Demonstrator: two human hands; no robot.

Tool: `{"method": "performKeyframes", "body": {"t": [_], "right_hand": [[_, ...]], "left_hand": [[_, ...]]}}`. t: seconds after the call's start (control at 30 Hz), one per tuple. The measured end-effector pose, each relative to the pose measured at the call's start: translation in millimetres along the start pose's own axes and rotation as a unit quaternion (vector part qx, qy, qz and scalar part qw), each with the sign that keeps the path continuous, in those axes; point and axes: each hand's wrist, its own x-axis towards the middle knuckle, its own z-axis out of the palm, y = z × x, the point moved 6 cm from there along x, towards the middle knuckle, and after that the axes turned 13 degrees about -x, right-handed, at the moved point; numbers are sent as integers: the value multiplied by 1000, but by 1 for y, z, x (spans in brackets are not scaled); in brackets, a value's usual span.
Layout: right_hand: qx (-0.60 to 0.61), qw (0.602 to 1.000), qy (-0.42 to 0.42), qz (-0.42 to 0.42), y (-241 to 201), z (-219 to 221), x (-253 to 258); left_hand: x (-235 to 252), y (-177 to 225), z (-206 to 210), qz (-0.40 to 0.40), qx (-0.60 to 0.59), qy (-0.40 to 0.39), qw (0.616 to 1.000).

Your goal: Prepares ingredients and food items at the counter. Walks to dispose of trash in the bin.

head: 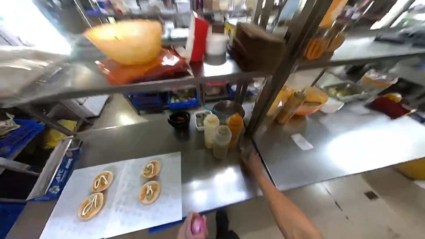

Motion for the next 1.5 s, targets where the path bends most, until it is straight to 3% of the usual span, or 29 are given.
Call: {"method": "performKeyframes", "body": {"t": [0.1, 0.17, 0.3, 0.47, 0.63, 0.77, 0.9, 1.07, 1.3, 1.43, 1.5], "right_hand": [[-12, 1000, 16, 14, -11, 3, 2], [3, 999, -15, 33, -5, 8, -11], [49, 996, -61, 36, 35, 18, -75], [106, 977, -178, 48, 75, 54, -220], [167, 963, -210, 20, 25, 65, -294], [212, 959, -190, 9, -36, 71, -294], [236, 957, -167, 27, -66, 73, -290], [215, 967, -132, 36, -75, 75, -290], [179, 975, -130, 28, -70, 61, -285], [184, 975, -125, 10, -71, 59, -285], [198, 970, -141, 13, -70, 58, -284]], "left_hand": [[42, 20, 6, -3, 54, 53, 997], [72, 35, 9, 23, 100, 70, 992], [121, 62, 14, 61, 199, 97, 973], [108, 70, 18, 124, 201, 95, 967], [91, 66, 24, 149, 189, 60, 969], [84, 55, 25, 162, 159, 46, 973], [73, 39, 29, 132, 111, 51, 984], [73, 43, 42, 139, 116, 126, 975], [68, 50, 51, 168, 130, 137, 968], [87, 74, 55, 207, 136, 222, 943], [85, 68, 56, 201, 154, 224, 941]]}}
